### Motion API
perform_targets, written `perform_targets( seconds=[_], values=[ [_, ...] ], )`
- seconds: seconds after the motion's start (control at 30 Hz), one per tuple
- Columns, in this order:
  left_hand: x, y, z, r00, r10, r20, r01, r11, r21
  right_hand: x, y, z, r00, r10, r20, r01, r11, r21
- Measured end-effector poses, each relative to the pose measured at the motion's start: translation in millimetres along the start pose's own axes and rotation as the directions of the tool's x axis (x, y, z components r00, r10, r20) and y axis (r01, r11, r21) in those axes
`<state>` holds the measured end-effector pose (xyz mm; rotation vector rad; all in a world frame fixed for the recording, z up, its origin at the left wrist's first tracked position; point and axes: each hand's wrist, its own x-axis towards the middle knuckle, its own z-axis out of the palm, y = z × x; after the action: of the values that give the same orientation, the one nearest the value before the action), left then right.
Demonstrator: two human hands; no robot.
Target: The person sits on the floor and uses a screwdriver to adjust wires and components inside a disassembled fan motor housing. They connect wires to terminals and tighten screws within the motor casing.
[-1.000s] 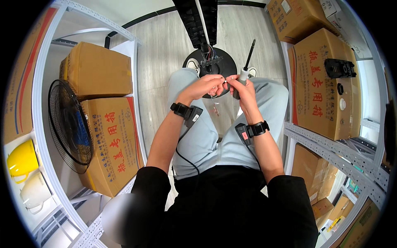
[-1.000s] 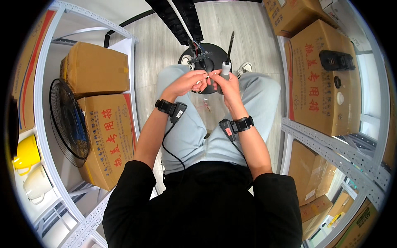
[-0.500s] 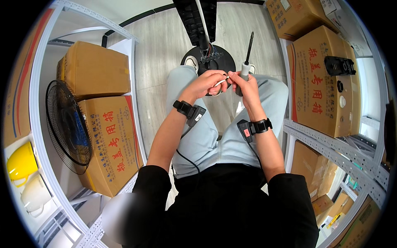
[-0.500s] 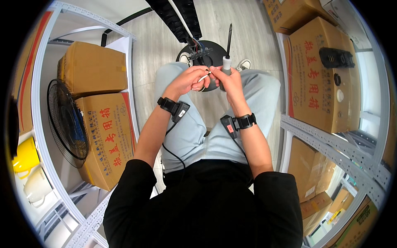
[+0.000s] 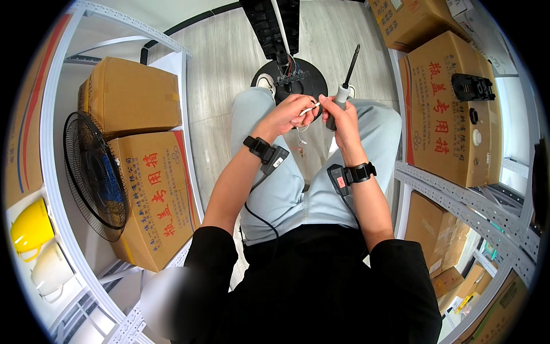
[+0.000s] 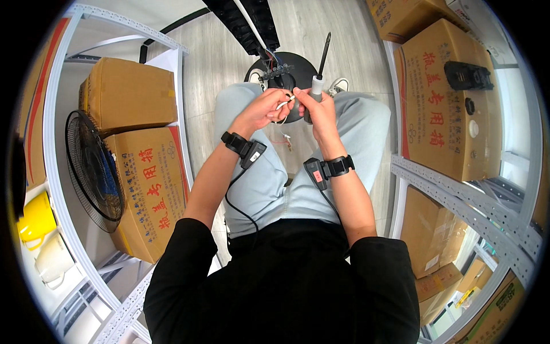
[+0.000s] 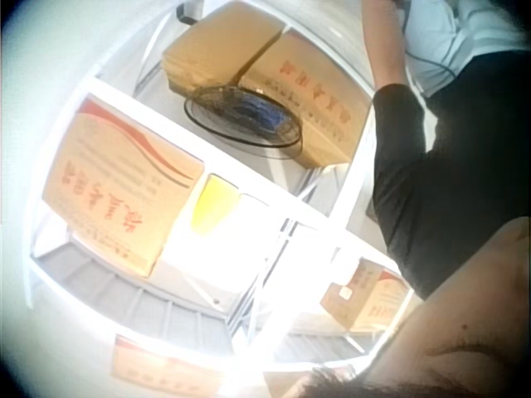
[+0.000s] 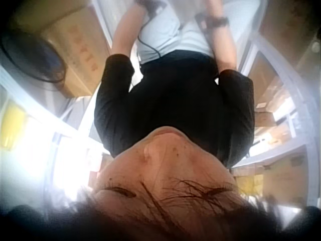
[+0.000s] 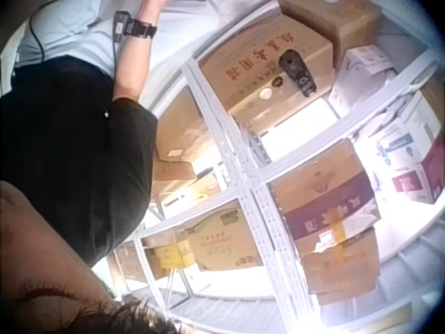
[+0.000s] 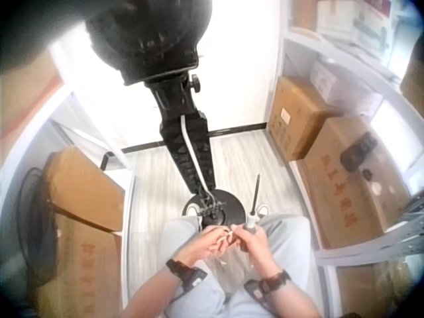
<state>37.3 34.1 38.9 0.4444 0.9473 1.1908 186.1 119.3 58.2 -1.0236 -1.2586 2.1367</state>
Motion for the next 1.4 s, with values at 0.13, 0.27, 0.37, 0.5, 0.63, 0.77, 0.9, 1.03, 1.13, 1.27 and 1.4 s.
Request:
perform_targets(
  seconds=[0.13,0.27,0.37,0.5,0.63,0.77,0.9,1.03,1.13,1.27,1.4],
  values=[
    [-2,0,0,1.0,0.0,-0.002,0.0,1.0,0.006,2,3,-1,1.0,0.003,-0.001,-0.003,1.0,-0.001],
    [-2,-1,-2,1.0,0.007,0.03,-0.007,1.0,-0.007,3,7,0,0.999,-0.027,-0.029,0.027,0.999,0.02],
    [-3,0,0,0.999,0.032,0.034,-0.031,0.999,-0.031,6,4,-4,1.0,-0.004,-0.019,0.005,0.999,0.039],
    [-4,2,-1,0.996,0.068,0.05,-0.065,0.996,-0.055,5,-9,-7,0.998,0.057,0.037,-0.059,0.997,0.055],
    [-7,4,-1,0.989,0.126,0.08,-0.115,0.984,-0.136,5,-11,-16,0.998,0.049,0.049,-0.056,0.985,0.162],
    [-6,6,-2,0.982,0.173,0.071,-0.159,0.974,-0.163,2,-5,-24,0.998,0.013,0.064,-0.028,0.973,0.227],
    [-6,6,-2,0.983,0.179,0.04,-0.168,0.966,-0.198,-3,2,-27,0.995,0.0,0.099,-0.02,0.979,0.203],
    [-7,8,0,0.981,0.187,0.047,-0.176,0.968,-0.18,-9,7,-28,0.996,0.021,0.086,-0.039,0.977,0.21],
    [-7,6,-2,0.98,0.197,0.044,-0.183,0.959,-0.218,-10,11,-30,0.995,0.035,0.097,-0.055,0.976,0.211],
    [-5,6,-2,0.972,0.232,0.031,-0.213,0.932,-0.293,-11,17,-32,0.993,0.044,0.108,-0.063,0.982,0.18],
    [-4,4,-5,0.964,0.267,0.003,-0.248,0.901,-0.357,-13,19,-30,0.989,0.06,0.134,-0.083,0.981,0.173]
  ],
)
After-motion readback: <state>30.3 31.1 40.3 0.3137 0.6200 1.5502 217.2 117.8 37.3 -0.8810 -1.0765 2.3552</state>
